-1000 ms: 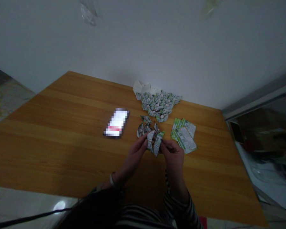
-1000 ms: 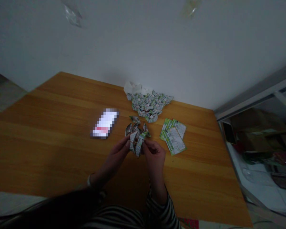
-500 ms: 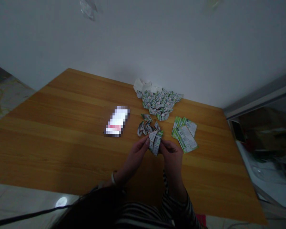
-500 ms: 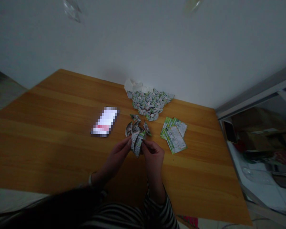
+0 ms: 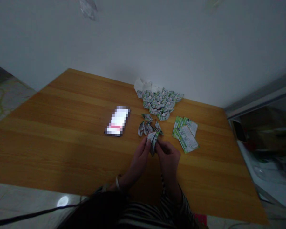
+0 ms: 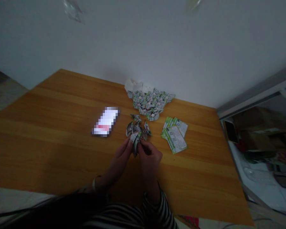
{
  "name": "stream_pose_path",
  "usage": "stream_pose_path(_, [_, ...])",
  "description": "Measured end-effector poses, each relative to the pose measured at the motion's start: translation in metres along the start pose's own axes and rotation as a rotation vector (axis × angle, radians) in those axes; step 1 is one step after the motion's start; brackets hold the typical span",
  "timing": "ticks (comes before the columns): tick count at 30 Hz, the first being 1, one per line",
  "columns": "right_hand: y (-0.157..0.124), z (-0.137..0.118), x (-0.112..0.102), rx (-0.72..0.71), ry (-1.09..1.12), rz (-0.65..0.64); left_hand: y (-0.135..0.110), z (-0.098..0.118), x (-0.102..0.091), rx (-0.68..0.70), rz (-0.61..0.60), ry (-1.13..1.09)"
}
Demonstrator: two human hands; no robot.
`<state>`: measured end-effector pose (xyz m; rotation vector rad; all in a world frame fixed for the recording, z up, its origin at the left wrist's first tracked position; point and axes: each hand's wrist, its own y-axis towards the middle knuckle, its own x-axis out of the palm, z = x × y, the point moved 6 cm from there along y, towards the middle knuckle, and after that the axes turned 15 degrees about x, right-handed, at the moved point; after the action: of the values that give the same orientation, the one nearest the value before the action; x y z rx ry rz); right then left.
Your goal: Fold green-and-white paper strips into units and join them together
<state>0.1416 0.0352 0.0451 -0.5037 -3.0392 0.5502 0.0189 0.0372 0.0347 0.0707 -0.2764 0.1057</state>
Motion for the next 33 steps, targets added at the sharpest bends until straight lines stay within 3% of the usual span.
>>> stream_pose_path(7, [-0.001,0.006,0.006,-0.071,-0.049,0.035,-0.002,-0.007,0.001,-0.035,0.008,-0.052])
stream_pose_path(14, [-0.008,-0.007,0.027,-0.345,-0.228,0.003,-0.003,-0.012,-0.006,-0.118,0.023,-0.171])
stream_pose_path(19, [-0.008,-0.005,0.048,-0.423,-0.340,0.020,-0.002,-0.017,-0.029,-0.138,0.060,-0.109])
stream_pose_path(25, [0.007,-0.001,0.072,-0.352,-0.340,-0.219,0.009,-0.021,-0.075,-0.089,0.179,0.004])
stream_pose_path(27, [0.019,-0.010,0.068,-0.366,-0.382,-0.169,0.014,-0.021,-0.087,-0.090,0.253,-0.062])
stream_pose_path(30, [0.041,-0.026,0.062,-0.434,-0.633,-0.006,0.021,-0.020,-0.094,-0.146,0.342,-0.319])
stream_pose_path(33, [0.061,-0.027,0.070,-0.431,-0.957,0.021,0.029,-0.014,-0.089,-0.187,0.305,-0.543])
